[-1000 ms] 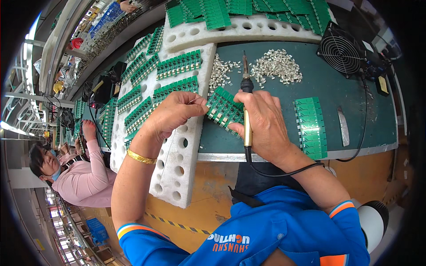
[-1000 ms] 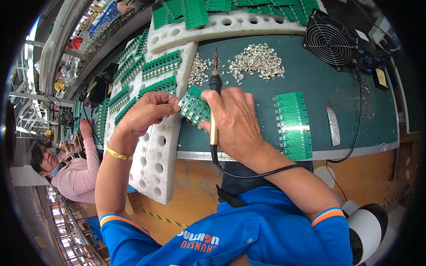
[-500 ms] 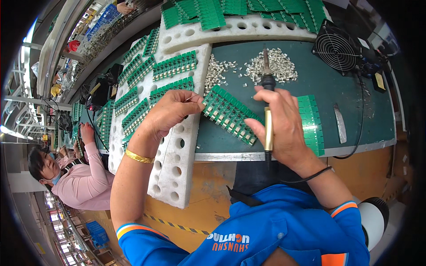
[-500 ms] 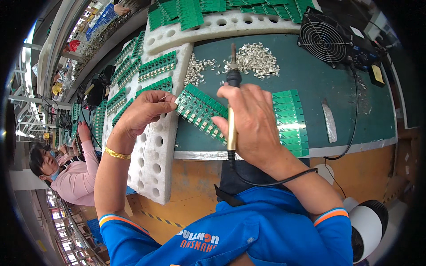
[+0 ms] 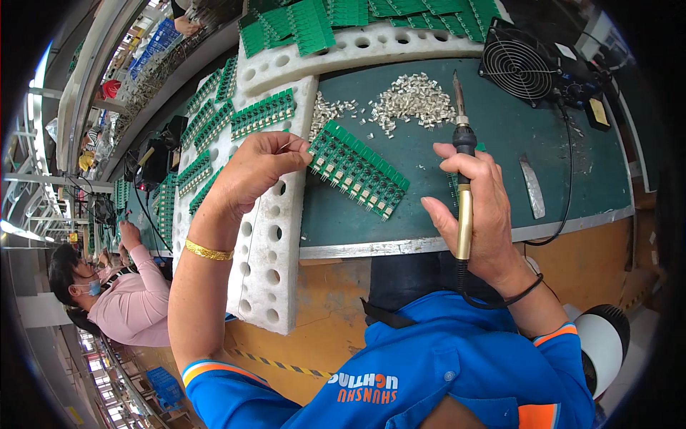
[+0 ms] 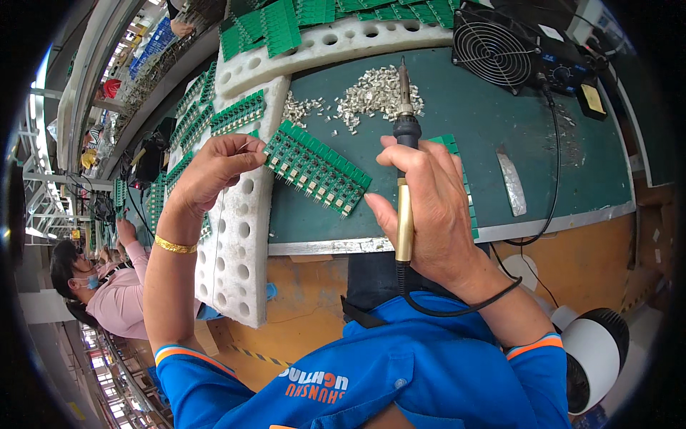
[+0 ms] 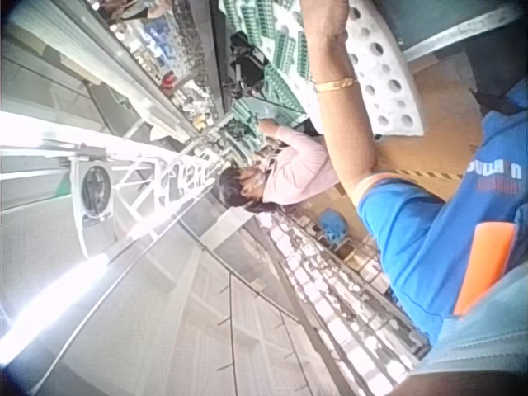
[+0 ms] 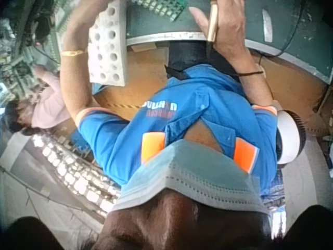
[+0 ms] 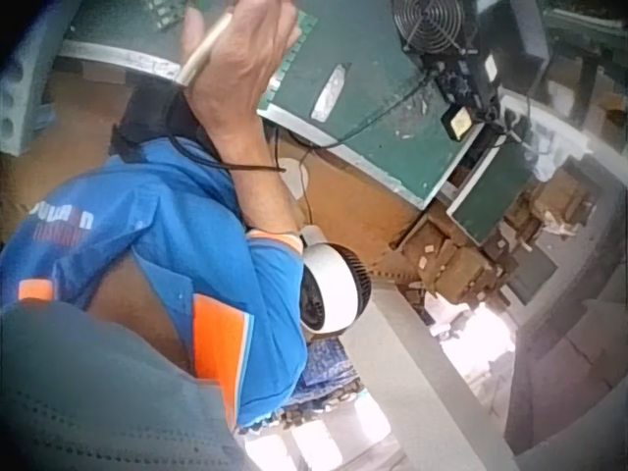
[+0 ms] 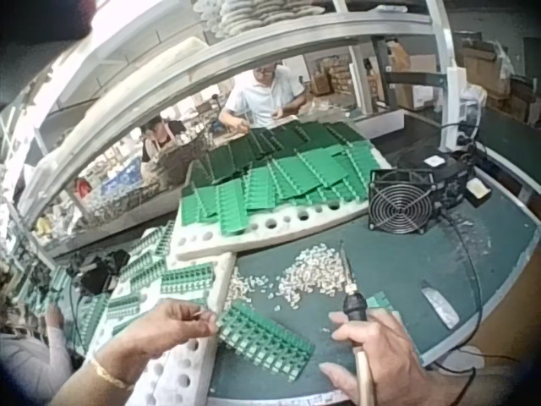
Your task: The person solders electronic components onto green circuit board strips with a soldering iron and solder wire.
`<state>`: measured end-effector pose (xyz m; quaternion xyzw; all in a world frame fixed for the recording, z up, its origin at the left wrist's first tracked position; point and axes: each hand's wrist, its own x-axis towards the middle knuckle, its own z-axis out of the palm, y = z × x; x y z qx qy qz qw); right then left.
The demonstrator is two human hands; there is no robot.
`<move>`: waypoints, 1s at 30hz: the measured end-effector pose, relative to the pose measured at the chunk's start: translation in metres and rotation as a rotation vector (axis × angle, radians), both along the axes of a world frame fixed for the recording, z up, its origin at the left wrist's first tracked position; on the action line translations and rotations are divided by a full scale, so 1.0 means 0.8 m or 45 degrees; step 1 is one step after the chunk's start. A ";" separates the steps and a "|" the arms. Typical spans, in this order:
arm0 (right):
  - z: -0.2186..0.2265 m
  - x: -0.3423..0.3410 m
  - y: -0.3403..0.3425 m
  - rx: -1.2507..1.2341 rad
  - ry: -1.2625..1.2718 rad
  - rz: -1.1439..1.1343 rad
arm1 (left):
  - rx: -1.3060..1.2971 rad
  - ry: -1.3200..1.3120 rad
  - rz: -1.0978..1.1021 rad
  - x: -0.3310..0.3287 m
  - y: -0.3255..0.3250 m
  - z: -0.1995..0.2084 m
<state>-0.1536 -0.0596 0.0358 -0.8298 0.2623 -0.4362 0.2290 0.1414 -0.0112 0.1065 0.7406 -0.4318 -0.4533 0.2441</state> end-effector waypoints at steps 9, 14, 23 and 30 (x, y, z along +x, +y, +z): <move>0.000 -0.019 0.002 0.058 0.009 0.008 | -0.134 -0.135 -0.085 -0.008 -0.012 0.013; 0.001 -0.024 0.002 0.089 0.026 0.016 | -0.146 -0.191 -0.108 -0.019 -0.018 0.024; -0.001 -0.031 0.001 0.111 0.013 0.025 | -0.214 -0.308 -0.165 -0.023 -0.025 0.023; -0.003 -0.036 -0.002 0.131 -0.025 0.022 | -0.037 -0.175 -0.194 -0.009 -0.043 0.016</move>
